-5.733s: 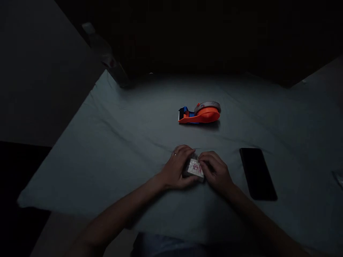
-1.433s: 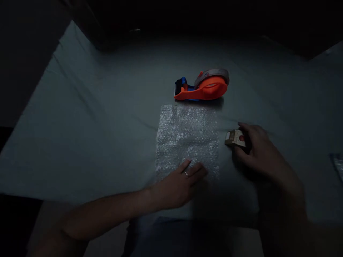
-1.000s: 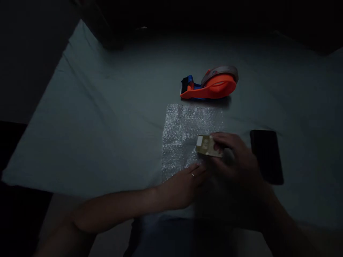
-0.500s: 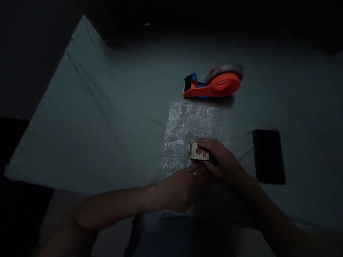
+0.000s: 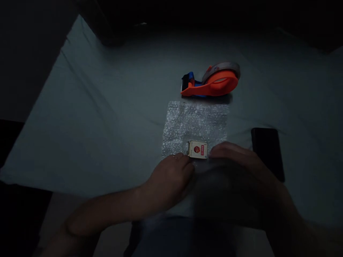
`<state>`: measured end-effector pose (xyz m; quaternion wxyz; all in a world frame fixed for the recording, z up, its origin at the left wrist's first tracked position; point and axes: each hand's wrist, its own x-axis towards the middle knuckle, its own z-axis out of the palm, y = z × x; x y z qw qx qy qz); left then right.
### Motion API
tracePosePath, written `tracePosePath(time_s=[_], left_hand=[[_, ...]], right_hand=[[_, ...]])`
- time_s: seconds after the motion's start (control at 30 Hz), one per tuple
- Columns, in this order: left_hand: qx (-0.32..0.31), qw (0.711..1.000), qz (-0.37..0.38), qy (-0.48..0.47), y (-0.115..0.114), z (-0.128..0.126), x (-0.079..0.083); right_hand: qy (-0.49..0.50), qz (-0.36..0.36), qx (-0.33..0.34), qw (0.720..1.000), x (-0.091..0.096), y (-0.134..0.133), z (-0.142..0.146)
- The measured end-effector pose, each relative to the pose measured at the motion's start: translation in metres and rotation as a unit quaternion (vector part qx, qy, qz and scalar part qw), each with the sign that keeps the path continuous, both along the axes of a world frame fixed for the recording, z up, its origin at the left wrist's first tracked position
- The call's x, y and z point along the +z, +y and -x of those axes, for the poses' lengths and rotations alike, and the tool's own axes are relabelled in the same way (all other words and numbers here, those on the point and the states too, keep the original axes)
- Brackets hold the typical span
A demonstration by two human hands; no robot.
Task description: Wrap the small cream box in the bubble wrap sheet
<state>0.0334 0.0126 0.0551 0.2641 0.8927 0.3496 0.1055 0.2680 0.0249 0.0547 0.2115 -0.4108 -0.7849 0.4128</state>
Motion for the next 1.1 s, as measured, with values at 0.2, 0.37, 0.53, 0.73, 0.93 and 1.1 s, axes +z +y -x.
tracePosePath(time_s=[0.2,0.37,0.53,0.73,0.93,1.1], left_hand=[[0.093,0.992,0.015,-0.082,0.016,0.009,0.002],[0.161,0.967,0.073,-0.184,0.032,0.006,-0.020],[0.213,0.912,0.228,-0.266,0.040,-0.005,-0.037],[0.207,0.898,0.298,-0.249,0.044,-0.004,-0.036],[0.203,0.898,0.310,-0.236,0.042,-0.002,-0.031],[0.216,0.908,0.300,-0.199,0.039,-0.003,-0.026]], right_hand=[[-0.041,0.015,-0.098,0.994,0.001,0.004,-0.005],[-0.036,0.075,-0.172,0.982,-0.023,0.014,-0.009],[0.032,0.052,-0.198,0.978,-0.036,0.014,-0.003],[0.091,0.099,-0.168,0.976,-0.045,0.009,0.004],[0.003,-0.095,-0.180,0.979,-0.033,0.004,0.009],[-0.094,-0.343,-0.093,0.930,-0.020,-0.010,0.033]])
